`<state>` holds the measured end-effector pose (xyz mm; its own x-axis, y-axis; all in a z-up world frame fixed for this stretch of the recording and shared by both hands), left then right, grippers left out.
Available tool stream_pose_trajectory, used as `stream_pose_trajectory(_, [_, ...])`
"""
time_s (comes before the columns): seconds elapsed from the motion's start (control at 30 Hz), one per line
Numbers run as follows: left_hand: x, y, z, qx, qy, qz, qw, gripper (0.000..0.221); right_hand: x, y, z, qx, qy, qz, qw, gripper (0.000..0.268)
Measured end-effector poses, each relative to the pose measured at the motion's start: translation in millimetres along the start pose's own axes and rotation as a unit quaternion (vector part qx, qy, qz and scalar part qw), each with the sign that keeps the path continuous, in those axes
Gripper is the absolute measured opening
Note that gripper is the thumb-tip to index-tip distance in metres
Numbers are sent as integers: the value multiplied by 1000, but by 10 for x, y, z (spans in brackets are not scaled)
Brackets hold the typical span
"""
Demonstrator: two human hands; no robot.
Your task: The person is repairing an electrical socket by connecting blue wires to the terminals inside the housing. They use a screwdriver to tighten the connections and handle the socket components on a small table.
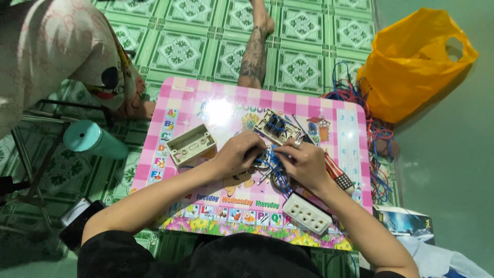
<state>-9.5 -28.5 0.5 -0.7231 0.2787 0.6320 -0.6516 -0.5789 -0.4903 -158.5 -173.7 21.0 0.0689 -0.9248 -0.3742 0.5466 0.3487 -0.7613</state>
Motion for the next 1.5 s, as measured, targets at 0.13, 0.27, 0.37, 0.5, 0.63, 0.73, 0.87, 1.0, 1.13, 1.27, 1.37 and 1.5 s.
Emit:
stream_pose_trajectory(0.13, [-39,22,-17,-5,-5,8,1000,15,-3,5,-16,3,1,-23,1000,3])
stream_pose_trajectory(0.27, [-54,27,-38,-17,-5,19,1000,15,-46,7,-16,10,18,-54,998,4])
stream_pose_trajectory(0.37, [-40,19,-30,-18,-4,28,999,14,-36,18,-23,-8,37,-39,999,5])
stream_pose_trajectory(0.5, [-24,-2,-26,-16,-3,26,1000,12,-56,11,-13,-20,52,-34,998,5])
stream_pose_trajectory(0.63, [2,-13,-16,-22,-13,17,1000,12,-56,2,-14,-12,69,-29,997,5])
stream_pose_trajectory(0.73, [-6,-13,-24,-26,-14,18,999,11,-58,14,-21,-8,74,-26,997,5])
stream_pose_trajectory(0.87, [11,-21,-12,-27,-10,10,1000,11,-33,39,-25,-9,44,-58,997,6])
stream_pose_trajectory(1.0, [-10,-14,-17,-21,-1,16,1000,11,-20,88,-48,17,-37,-107,993,9])
stream_pose_trajectory(1.13, [-5,-18,-14,-22,1,15,1000,11,-15,132,-49,35,-98,-155,982,10])
stream_pose_trajectory(1.27, [14,-24,-16,-24,-11,10,1000,9,174,273,-153,26,-93,-147,984,15])
stream_pose_trajectory(1.37, [13,-21,-12,-19,-9,13,1000,9,203,277,-160,40,-97,-133,986,4])
stream_pose_trajectory(1.5, [31,-38,-3,-18,-6,18,1000,8,138,209,-84,55,-120,-124,983,5])
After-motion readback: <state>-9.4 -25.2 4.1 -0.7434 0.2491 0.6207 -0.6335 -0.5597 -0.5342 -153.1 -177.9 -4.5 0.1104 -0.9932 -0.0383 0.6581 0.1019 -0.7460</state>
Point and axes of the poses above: each hand's wrist, its own z-axis towards the middle knuckle, its own y-axis out of the palm, x = y × z, the point moved 3 cm from there along z, towards the middle knuckle, and after that the axes turned 1 degree about z, right-handed, at the moved point
